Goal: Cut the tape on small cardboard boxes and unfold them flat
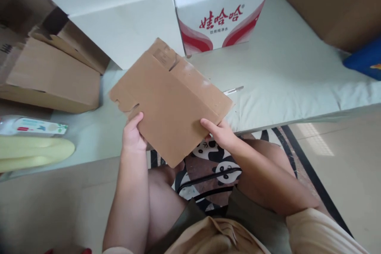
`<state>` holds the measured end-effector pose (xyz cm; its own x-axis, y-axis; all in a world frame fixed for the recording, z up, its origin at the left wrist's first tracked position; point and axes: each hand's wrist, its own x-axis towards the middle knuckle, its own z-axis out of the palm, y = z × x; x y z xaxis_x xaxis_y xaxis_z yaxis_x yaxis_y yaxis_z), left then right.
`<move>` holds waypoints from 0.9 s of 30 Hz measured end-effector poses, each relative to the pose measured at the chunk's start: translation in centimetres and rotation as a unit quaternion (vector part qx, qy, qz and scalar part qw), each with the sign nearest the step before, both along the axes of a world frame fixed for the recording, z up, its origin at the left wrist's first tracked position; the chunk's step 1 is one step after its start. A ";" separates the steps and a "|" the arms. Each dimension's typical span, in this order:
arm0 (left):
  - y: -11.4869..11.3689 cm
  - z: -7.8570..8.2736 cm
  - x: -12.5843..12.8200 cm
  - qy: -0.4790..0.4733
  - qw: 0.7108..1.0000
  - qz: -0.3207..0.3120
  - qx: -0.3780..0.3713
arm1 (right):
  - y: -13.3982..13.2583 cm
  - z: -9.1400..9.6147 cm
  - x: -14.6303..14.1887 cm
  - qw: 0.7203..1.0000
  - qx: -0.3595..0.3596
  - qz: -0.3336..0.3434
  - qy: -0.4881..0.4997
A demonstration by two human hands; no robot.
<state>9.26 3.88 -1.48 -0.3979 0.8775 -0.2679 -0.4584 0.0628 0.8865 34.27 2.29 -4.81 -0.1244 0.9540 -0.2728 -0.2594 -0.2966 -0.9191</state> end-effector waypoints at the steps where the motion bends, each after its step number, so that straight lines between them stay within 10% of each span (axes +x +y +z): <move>1: 0.1 0.1 -0.1 -0.008 1.000 -0.009 -0.001 | -0.1 0.5 -0.1 1.000 -0.014 0.012 0.005; 9: 1.1 1.0 -0.2 -0.058 0.994 -0.084 -0.025 | -1.5 6.0 5.7 0.982 -0.081 -0.160 0.055; 16: 0.5 0.8 -0.3 -0.023 0.995 -0.072 -0.062 | -2.4 9.4 15.8 0.855 -0.012 -0.499 -0.139; 21: 0.5 0.6 -0.6 -0.014 0.995 -0.052 -0.078 | -0.7 10.5 18.6 0.828 0.028 -0.538 -0.155; 27: 1.3 0.5 -0.8 -0.003 0.995 -0.050 -0.082 | 9.9 11.8 19.0 0.856 0.050 -0.463 -0.223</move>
<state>8.45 5.18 -0.96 -0.3081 0.8567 -0.4137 -0.4479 0.2531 0.8575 53.30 12.22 6.97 0.7939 0.6081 -0.0066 0.0426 -0.0665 -0.9969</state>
